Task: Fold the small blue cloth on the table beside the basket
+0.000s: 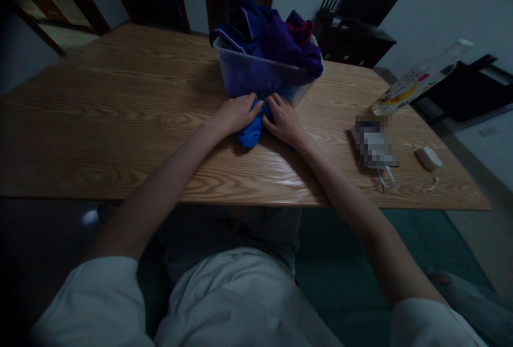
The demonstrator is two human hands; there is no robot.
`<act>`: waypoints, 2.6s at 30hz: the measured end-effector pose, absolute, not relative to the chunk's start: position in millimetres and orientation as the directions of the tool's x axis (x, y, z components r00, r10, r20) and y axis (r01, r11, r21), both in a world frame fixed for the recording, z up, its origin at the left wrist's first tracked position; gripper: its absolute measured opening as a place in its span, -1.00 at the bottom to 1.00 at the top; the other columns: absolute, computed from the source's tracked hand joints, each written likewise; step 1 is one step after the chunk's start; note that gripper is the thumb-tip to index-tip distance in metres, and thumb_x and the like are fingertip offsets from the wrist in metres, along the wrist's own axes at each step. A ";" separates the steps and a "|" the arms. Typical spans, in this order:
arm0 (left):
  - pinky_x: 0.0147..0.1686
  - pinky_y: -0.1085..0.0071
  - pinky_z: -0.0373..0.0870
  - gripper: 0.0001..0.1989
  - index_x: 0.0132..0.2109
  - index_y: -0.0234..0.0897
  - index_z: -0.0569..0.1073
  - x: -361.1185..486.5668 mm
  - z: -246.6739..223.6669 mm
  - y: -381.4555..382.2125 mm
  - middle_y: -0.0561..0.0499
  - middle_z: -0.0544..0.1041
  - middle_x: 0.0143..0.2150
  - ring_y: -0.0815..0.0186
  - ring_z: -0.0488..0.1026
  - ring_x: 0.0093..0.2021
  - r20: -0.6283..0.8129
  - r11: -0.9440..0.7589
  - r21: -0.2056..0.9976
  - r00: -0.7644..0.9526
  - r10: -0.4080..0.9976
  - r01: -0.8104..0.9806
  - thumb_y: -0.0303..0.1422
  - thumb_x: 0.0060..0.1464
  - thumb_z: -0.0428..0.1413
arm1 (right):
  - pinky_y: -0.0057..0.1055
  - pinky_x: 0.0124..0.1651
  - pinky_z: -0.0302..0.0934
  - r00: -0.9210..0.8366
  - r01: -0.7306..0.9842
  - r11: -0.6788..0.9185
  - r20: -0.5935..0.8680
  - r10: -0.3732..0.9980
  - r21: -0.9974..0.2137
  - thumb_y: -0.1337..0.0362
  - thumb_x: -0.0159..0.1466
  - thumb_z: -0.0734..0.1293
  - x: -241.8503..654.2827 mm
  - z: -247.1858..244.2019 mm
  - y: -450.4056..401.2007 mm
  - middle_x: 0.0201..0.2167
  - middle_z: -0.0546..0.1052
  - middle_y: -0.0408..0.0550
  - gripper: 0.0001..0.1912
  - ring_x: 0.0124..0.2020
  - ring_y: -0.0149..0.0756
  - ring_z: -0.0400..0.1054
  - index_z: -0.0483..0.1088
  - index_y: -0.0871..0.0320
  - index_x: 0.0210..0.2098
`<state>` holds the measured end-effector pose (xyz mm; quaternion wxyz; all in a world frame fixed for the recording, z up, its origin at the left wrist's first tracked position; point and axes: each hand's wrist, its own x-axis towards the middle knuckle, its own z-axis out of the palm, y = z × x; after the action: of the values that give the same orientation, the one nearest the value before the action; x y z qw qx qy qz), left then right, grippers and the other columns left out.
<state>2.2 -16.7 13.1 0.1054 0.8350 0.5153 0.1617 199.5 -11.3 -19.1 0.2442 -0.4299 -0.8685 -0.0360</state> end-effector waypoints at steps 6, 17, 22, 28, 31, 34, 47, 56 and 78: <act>0.18 0.22 0.25 -0.47 0.25 -0.32 0.31 2.5 13.3 -16.8 -0.26 0.48 0.17 0.06 0.42 0.21 0.160 -0.441 0.342 0.411 0.897 0.829 -0.08 0.46 -0.28 | 0.21 0.22 0.18 -0.500 0.771 0.616 0.447 0.742 -0.159 0.03 0.42 0.16 199.8 -19.5 -11.3 0.09 0.39 0.16 -0.58 0.11 0.15 0.28 0.24 0.10 0.16; 0.19 0.21 0.26 -0.48 0.26 -0.31 0.29 2.2 15.0 -18.1 -0.26 0.47 0.18 0.06 0.42 0.21 0.150 -0.439 0.341 0.412 0.899 0.832 -0.08 0.46 -0.29 | 0.18 0.26 0.13 -0.502 0.775 0.612 0.434 0.748 -0.157 0.03 0.42 0.16 198.1 -17.5 -13.0 0.11 0.38 0.16 -0.56 0.15 0.16 0.25 0.22 0.11 0.19; 0.19 0.21 0.26 -0.48 0.25 -0.30 0.30 2.3 15.1 -17.3 -0.26 0.47 0.18 0.05 0.42 0.21 0.143 -0.433 0.346 0.409 0.901 0.833 -0.07 0.45 -0.29 | 0.18 0.24 0.16 -0.505 0.770 0.618 0.441 0.742 -0.158 0.03 0.42 0.16 197.6 -16.7 -13.5 0.10 0.39 0.16 -0.57 0.14 0.15 0.26 0.24 0.09 0.18; 0.19 0.22 0.26 -0.47 0.25 -0.31 0.30 2.0 17.1 -19.0 -0.28 0.47 0.19 0.06 0.41 0.22 0.139 -0.434 0.353 0.412 0.900 0.829 -0.05 0.45 -0.29 | 0.20 0.22 0.18 -0.501 0.768 0.619 0.446 0.742 -0.167 0.02 0.42 0.16 196.8 -15.4 -14.4 0.09 0.40 0.16 -0.57 0.12 0.14 0.27 0.24 0.10 0.18; 0.19 0.20 0.27 -0.49 0.24 -0.30 0.31 1.4 18.2 -20.0 -0.27 0.47 0.19 0.05 0.42 0.21 0.143 -0.441 0.355 0.418 0.897 0.825 -0.08 0.45 -0.29 | 0.17 0.20 0.21 -0.500 0.770 0.618 0.451 0.739 -0.159 0.02 0.42 0.17 196.9 -15.8 -13.9 0.06 0.40 0.15 -0.58 0.10 0.12 0.28 0.25 0.09 0.16; 0.18 0.20 0.27 -0.49 0.24 -0.31 0.31 1.6 18.3 -19.9 -0.26 0.47 0.18 0.05 0.42 0.20 0.142 -0.436 0.353 0.414 0.899 0.828 -0.09 0.45 -0.28 | 0.17 0.18 0.22 -0.499 0.771 0.616 0.449 0.741 -0.161 0.02 0.42 0.17 197.4 -16.4 -13.4 0.06 0.40 0.15 -0.60 0.09 0.12 0.29 0.26 0.09 0.14; 0.19 0.21 0.26 -0.47 0.25 -0.30 0.30 1.8 17.5 -19.2 -0.27 0.46 0.19 0.05 0.42 0.21 0.133 -0.436 0.356 0.417 0.899 0.827 -0.07 0.45 -0.29 | 0.18 0.22 0.18 -0.498 0.764 0.619 0.445 0.744 -0.179 0.02 0.42 0.17 198.5 -17.6 -12.7 0.09 0.39 0.15 -0.59 0.12 0.14 0.27 0.24 0.08 0.15; 0.20 0.19 0.24 -0.46 0.27 -0.31 0.28 1.5 14.6 -18.2 -0.28 0.46 0.19 0.04 0.40 0.23 0.147 -0.439 0.361 0.415 0.898 0.823 -0.06 0.45 -0.30 | 0.19 0.25 0.14 -0.499 0.772 0.611 0.430 0.753 -0.174 0.03 0.42 0.16 198.5 -17.7 -13.0 0.11 0.38 0.14 -0.58 0.14 0.15 0.26 0.22 0.08 0.18; 0.24 0.14 0.18 -0.44 0.29 -0.29 0.27 2.1 10.7 -15.7 -0.27 0.44 0.21 -0.01 0.34 0.27 0.149 -0.435 0.392 0.411 0.899 0.810 -0.03 0.44 -0.30 | 0.20 0.22 0.17 -0.494 0.778 0.605 0.427 0.757 -0.173 0.02 0.42 0.16 196.0 -14.9 -14.0 0.10 0.38 0.13 -0.60 0.16 0.17 0.25 0.24 0.08 0.14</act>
<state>2.1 -15.7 10.7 0.1303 0.8298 0.5151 0.1709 196.0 -14.0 -14.9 0.2363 -0.4441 -0.8640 -0.0215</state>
